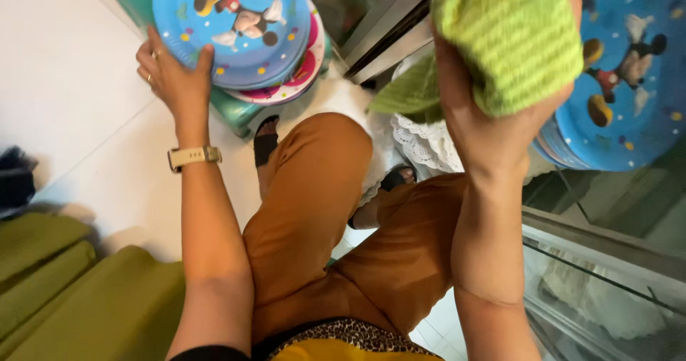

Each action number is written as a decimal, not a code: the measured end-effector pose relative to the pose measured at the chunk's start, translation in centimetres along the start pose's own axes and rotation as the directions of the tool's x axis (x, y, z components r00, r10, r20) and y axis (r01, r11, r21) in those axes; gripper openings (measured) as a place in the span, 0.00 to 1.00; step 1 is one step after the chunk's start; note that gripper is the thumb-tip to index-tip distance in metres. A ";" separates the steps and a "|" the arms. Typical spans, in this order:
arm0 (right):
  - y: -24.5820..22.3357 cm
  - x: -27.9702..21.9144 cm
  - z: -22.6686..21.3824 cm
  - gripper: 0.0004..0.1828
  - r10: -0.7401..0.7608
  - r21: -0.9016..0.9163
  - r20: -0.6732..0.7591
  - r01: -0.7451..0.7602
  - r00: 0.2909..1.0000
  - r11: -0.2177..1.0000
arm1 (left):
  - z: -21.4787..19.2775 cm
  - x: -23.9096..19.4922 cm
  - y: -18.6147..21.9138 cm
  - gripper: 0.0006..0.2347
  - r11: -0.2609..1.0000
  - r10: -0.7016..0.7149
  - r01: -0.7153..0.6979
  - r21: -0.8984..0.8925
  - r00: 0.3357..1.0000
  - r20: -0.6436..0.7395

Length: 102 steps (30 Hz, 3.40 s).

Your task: The person wipes blue paper plates featuring a cartoon character using a green cloth. They handle the plates one by one, wiping both sides, and place them into a stack on a glass shelf.

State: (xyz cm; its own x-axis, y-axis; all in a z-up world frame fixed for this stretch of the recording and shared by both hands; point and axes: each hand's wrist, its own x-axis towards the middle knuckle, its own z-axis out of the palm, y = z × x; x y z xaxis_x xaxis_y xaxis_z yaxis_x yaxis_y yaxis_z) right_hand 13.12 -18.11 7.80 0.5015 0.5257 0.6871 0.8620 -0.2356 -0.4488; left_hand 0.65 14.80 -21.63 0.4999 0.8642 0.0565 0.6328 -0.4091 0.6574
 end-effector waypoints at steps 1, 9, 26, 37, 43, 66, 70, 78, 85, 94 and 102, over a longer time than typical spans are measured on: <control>0.6 0.0 0.8 0.25 0.020 -0.047 -0.002 -0.020 1.000 0.999 | -0.1 0.1 0.1 0.39 1.000 0.011 -0.011 -0.011 1.000 -0.014; 3.5 -0.3 4.2 0.29 0.020 -0.003 0.061 -0.020 0.998 1.000 | -0.5 0.2 0.3 0.29 0.999 0.043 -0.043 0.001 0.996 -0.072; 5.7 -2.4 7.2 0.34 0.231 0.314 -0.102 -0.190 0.967 0.930 | -1.7 0.5 2.6 0.19 0.739 0.183 -0.358 -0.572 0.922 -0.340; 6.0 -0.7 9.3 0.23 0.606 0.669 0.074 -0.489 0.792 0.559 | -7.4 -4.0 10.0 0.17 0.179 0.091 -0.146 -0.973 0.987 -0.132; 5.1 0.3 8.7 0.20 0.752 0.830 0.105 -0.474 0.651 0.295 | -9.8 -9.8 17.9 0.23 0.108 0.337 0.171 -0.979 0.921 0.197; 1.1 -6.3 4.7 0.31 0.149 0.477 0.316 -0.293 0.937 0.829 | -10.5 -12.9 23.9 0.22 -0.337 0.231 -0.014 -0.941 0.968 -0.097; 3.5 -6.5 3.5 0.26 0.421 0.415 0.098 -0.422 0.902 0.806 | -11.5 -13.4 23.8 0.22 -0.327 0.339 0.127 -0.936 0.941 0.010; 2.6 -3.2 -1.4 0.18 0.746 0.644 -0.038 -0.554 0.665 0.527 | -11.0 -12.7 22.6 0.23 -0.309 0.389 0.299 -0.903 0.906 0.167; 4.0 -6.3 -2.0 0.24 0.505 0.540 -0.190 -0.340 0.842 0.770 | -9.7 -12.7 21.5 0.26 -0.045 0.110 0.114 -0.992 0.988 0.108; 3.3 -11.7 3.7 0.24 -0.045 0.394 0.068 0.014 0.997 0.919 | -10.4 -16.5 24.0 0.33 -0.263 0.360 0.384 -0.885 0.890 0.279; -0.3 -10.1 3.7 0.35 0.044 0.297 0.319 -0.144 0.947 0.944 | -11.5 -16.0 23.8 0.26 -0.258 0.264 0.483 -0.837 0.868 0.420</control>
State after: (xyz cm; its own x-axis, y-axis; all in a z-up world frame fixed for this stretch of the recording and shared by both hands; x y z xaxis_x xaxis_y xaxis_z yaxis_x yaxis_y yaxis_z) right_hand 7.52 -20.35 -1.07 0.4894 0.7481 0.4481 0.7194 -0.0559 -0.6923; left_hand 0.91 -5.42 1.74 0.8494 0.5196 -0.0927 -0.4167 0.7680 0.4864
